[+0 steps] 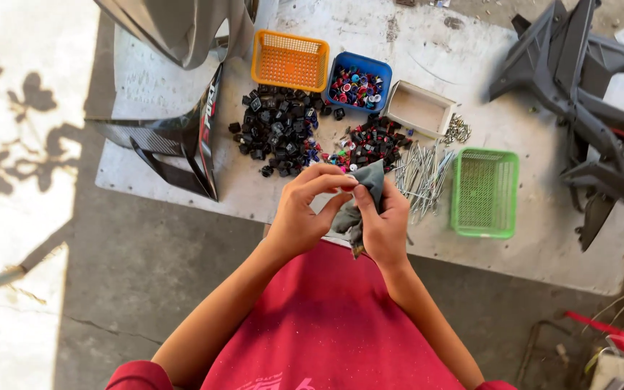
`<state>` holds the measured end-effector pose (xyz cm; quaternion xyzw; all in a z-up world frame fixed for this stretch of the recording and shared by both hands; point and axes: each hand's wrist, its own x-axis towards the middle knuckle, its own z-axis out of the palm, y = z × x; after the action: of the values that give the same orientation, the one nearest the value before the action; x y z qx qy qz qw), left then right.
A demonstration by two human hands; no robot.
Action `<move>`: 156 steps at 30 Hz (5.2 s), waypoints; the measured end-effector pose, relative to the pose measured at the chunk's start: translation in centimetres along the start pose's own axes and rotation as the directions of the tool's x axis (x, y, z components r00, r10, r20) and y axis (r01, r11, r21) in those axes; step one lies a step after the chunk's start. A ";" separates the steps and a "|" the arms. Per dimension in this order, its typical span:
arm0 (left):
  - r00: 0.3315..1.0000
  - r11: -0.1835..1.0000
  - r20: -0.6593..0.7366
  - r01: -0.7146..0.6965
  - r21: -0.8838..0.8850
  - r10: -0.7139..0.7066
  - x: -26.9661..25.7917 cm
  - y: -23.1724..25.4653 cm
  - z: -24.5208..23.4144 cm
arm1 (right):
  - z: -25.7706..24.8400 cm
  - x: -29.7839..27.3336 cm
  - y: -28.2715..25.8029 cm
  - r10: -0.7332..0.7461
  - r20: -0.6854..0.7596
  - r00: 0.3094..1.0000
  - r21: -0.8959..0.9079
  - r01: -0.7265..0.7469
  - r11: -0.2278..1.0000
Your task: The person picks up small screws and fasteners from a table and wipes them with a gray cloth. They handle the items one at a time, wiping each before placing it back on the table among other fasteners.
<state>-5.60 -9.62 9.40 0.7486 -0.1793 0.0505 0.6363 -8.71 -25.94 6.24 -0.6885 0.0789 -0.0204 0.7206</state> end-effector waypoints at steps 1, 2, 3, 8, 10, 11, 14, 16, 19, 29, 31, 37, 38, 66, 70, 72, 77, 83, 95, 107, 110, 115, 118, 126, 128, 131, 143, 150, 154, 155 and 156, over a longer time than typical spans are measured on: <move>0.998 1.000 0.055 0.025 -0.016 -0.024 0.1 -0.3 -0.9 | 0.5 0.0 0.1 -0.009 0.006 1.000 0.004 0.009 1.000; 0.997 1.000 0.079 0.020 -0.021 -0.018 0.4 -0.7 -1.8 | 1.3 0.1 0.8 -0.011 -0.019 1.000 0.008 0.011 1.000; 0.996 0.996 0.081 0.054 -0.066 -0.048 0.1 -1.0 -2.4 | 1.9 -0.3 1.5 0.029 -0.023 0.999 0.075 -0.028 0.997; 0.977 0.982 0.196 0.116 -0.148 -0.086 -0.4 -2.6 -5.1 | 4.5 -2.3 2.4 0.101 -0.117 0.988 0.152 -0.083 0.985; 0.961 0.997 0.276 -0.002 -0.080 0.024 -0.3 -3.3 -5.9 | 5.2 -2.9 2.6 0.127 -0.211 0.969 0.184 -0.088 0.979; 0.958 0.997 0.284 -0.008 -0.083 0.031 -0.5 -3.6 -6.1 | 5.2 -3.4 3.4 0.122 -0.220 0.968 0.185 -0.082 0.979; 0.947 0.995 0.315 -0.034 -0.091 0.061 -0.3 -4.9 -6.1 | 5.0 -3.6 5.1 0.052 -0.222 0.974 0.081 -0.035 0.996; 0.926 0.987 0.377 0.064 -0.149 -0.003 -0.5 -5.9 -5.7 | 4.7 -3.8 5.5 0.108 -0.213 0.971 0.050 -0.099 0.994; 0.861 0.951 0.445 0.303 -0.059 -0.247 -0.8 -8.1 -3.6 | 5.2 -3.3 4.1 0.092 -0.225 0.970 -0.004 -0.096 0.995; 0.881 0.893 0.162 0.421 0.159 -0.445 4.5 -37.2 7.6 | -2.5 -1.9 16.1 0.350 -0.307 0.885 0.249 -0.280 0.927; 0.891 0.850 0.083 0.394 0.351 -0.447 5.1 -47.7 11.2 | -4.2 -1.3 18.6 0.457 -0.242 0.856 0.351 -0.361 0.864; 0.710 0.617 -0.099 0.664 0.423 -0.697 15.3 -51.2 18.0 | -10.8 0.7 27.5 0.653 -0.128 0.746 0.341 -0.585 0.736; 0.703 0.608 -0.112 0.674 0.420 -0.703 16.2 -51.1 18.7 | -11.9 1.6 29.0 0.659 -0.116 0.743 0.335 -0.595 0.731; 0.881 0.711 -0.056 0.416 0.567 -0.470 -0.8 -53.3 20.8 | -13.4 2.0 34.6 0.743 -0.059 0.667 0.223 -0.716 0.661; 0.910 0.887 0.070 0.379 0.264 -0.409 0.5 -44.6 16.5 | -10.3 3.9 26.7 0.533 -0.194 0.823 0.030 -0.538 0.842; 0.919 0.917 0.111 0.354 0.186 -0.377 1.6 -37.3 13.1 | -8.5 4.1 21.9 0.422 -0.203 0.884 -0.116 -0.449 0.886; 0.925 0.961 0.283 0.275 -0.035 -0.254 1.7 -24.3 5.8 | -3.8 1.5 12.5 0.087 -0.163 0.983 -0.534 -0.162 0.830; 0.850 0.987 0.523 0.133 -0.089 -0.068 2.1 -12.4 -2.2 | 1.6 -1.6 4.4 -0.152 -0.072 0.986 -0.591 0.080 0.803; 0.362 0.526 0.932 0.793 -0.307 -0.002 -1.3 -12.0 -5.8 | 4.0 -7.4 -0.1 -0.207 0.171 0.963 -0.558 0.268 0.786; 0.802 0.975 0.597 -0.109 0.194 -0.029 -5.0 -6.9 2.7 | -1.0 -6.6 3.8 0.322 -0.226 0.919 -0.071 -0.346 0.936; 0.836 0.945 0.548 -0.154 0.288 -0.031 -4.6 -6.8 5.8 | -4.1 -5.6 4.7 0.312 -0.255 0.915 -0.082 -0.342 0.936; 0.941 0.939 0.334 -0.068 0.338 -0.052 -4.3 -7.3 9.0 | -7.9 -3.3 2.7 0.288 -0.130 0.949 0.241 -0.252 0.937; 0.897 0.913 0.170 0.401 0.079 -0.409 -4.7 -8.3 10.2 | -10.3 -2.9 3.0 0.206 -0.072 0.976 0.064 -0.202 0.977; 0.755 0.545 0.048 0.514 -0.663 -0.654 -4.2 -6.6 13.6 | -9.4 -3.1 0.4 -0.210 0.145 0.967 -0.425 0.253 0.869; 0.746 0.529 0.015 0.486 -0.696 -0.665 -4.6 -6.4 13.7 | -9.2 -3.2 0.6 -0.215 0.135 0.967 -0.397 0.251 0.883; 0.796 0.630 -0.057 0.430 -0.647 -0.602 -4.3 -6.0 13.4 | -9.6 -2.8 1.0 -0.003 0.061 0.998 -0.314 0.022 0.949; 0.986 0.976 0.016 0.168 -0.136 -0.168 -4.5 -6.8 7.6 | -6.8 -0.8 2.1 0.327 0.256 0.910 0.130 -0.367 0.921; 0.963 0.909 0.230 0.215 -0.356 -0.137 -3.3 -7.6 0.6 | -0.6 -2.2 2.6 0.341 0.205 0.917 0.274 -0.388 0.880; 0.936 0.983 0.344 0.132 -0.131 -0.080 -2.4 -6.6 -3.7 | 3.6 -3.2 0.9 -0.050 -0.141 0.989 -0.376 -0.007 0.927; 0.932 0.982 0.356 0.127 -0.139 -0.070 -2.1 -6.8 -4.1 | 4.2 -3.1 0.8 -0.055 -0.156 0.986 -0.380 -0.009 0.925; 0.908 0.969 0.401 0.192 -0.153 -0.117 -1.8 -6.9 -4.5 | 4.8 -3.2 0.6 -0.215 -0.180 0.960 -0.550 0.083 0.831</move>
<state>-4.25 -3.99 3.22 0.6916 -0.2461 -0.1671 0.6581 -11.20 -20.72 6.06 -0.8594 0.1118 -0.1349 0.4804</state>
